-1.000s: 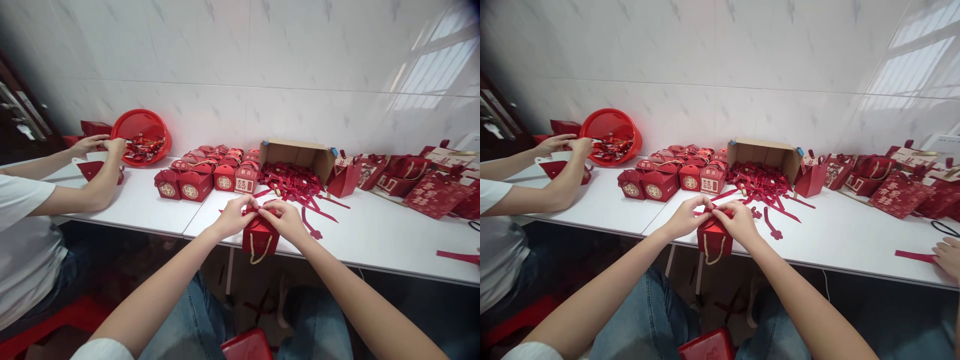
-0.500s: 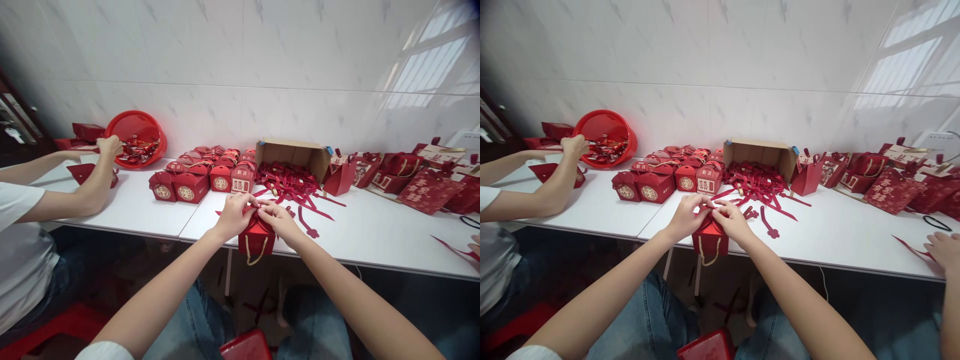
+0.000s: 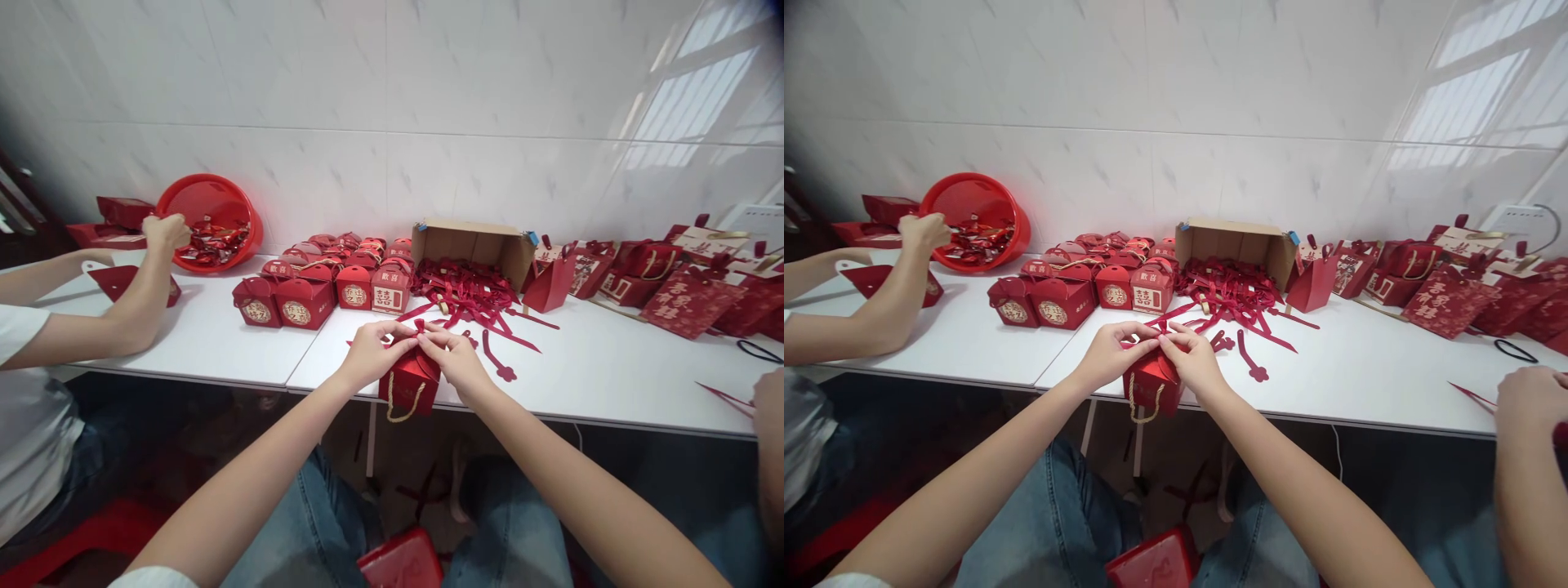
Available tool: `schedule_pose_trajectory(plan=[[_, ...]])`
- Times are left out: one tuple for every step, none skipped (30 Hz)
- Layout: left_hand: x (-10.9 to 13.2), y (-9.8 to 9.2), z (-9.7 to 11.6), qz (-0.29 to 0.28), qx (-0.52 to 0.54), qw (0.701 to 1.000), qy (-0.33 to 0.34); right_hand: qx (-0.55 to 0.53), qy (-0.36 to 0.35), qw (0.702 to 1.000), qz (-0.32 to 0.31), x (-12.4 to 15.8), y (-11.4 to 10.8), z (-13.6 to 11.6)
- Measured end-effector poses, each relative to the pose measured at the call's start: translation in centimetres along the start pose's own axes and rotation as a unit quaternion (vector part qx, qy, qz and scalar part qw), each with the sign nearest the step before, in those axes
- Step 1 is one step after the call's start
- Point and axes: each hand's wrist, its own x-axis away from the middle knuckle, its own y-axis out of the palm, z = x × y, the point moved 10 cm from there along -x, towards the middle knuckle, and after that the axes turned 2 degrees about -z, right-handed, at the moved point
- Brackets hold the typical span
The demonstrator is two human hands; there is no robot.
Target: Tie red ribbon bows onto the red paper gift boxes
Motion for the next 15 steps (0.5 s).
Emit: schedule_pose_trajectory(plan=[[-0.1,0.1,-0.2,-0.005,0.008,1.000,-0.007,0.017,-0.008,1.000,-0.004,0.1,-0.1,-0.3],[-0.2,0.2,-0.4,-0.011,0.016,1.000,-0.012,0.034,-0.017,0.999,-0.012,0.1,-0.2,-0.5],[-0.2,0.3,-0.6,-0.018,0.024,0.999,-0.017,0.054,-0.026,0.998,-0.023,0.2,-0.3,-0.8],[-0.3,0.4,-0.8,-0.023,0.032,0.999,-0.021,0.076,-0.035,0.996,-0.034,0.2,-0.3,-0.9],[-0.3,0.4,-1.0,-0.026,0.039,0.999,-0.026,0.099,-0.045,0.993,-0.041,0.1,-0.4,-1.1],[-0.3,0.3,-1.2,-0.028,0.045,0.998,-0.029,0.123,-0.056,0.990,-0.043,0.1,-0.6,-1.3],[-0.3,0.3,-1.3,-0.030,0.049,0.998,-0.031,0.146,-0.071,0.986,-0.041,0.0,-0.8,-1.6],[-0.4,0.3,-1.4,-0.034,0.052,0.998,-0.030,0.169,-0.090,0.981,-0.038,0.0,-1.0,-1.9],[-0.4,0.3,-1.4,-0.040,0.052,0.997,-0.028,0.193,-0.113,0.974,-0.035,0.0,-1.1,-2.4],[-0.4,0.3,-1.4,-0.047,0.051,0.997,-0.026,0.221,-0.138,0.965,-0.033,0.1,-1.2,-3.0],[-0.4,0.4,-1.4,-0.055,0.048,0.997,-0.023,0.255,-0.164,0.952,-0.033,0.3,-1.2,-3.7],[-0.4,0.5,-1.4,-0.063,0.045,0.997,-0.021,0.291,-0.189,0.937,-0.032,0.5,-1.2,-4.5],[-0.5,0.5,-1.4,-0.070,0.041,0.997,-0.019,0.325,-0.209,0.922,-0.032,0.8,-1.3,-5.3],[-0.5,0.5,-1.4,-0.077,0.038,0.996,-0.018,0.353,-0.220,0.909,-0.037,1.1,-1.3,-6.0],[-0.5,0.6,-1.4,-0.085,0.036,0.996,-0.016,0.374,-0.219,0.900,-0.049,1.3,-1.3,-6.5]])
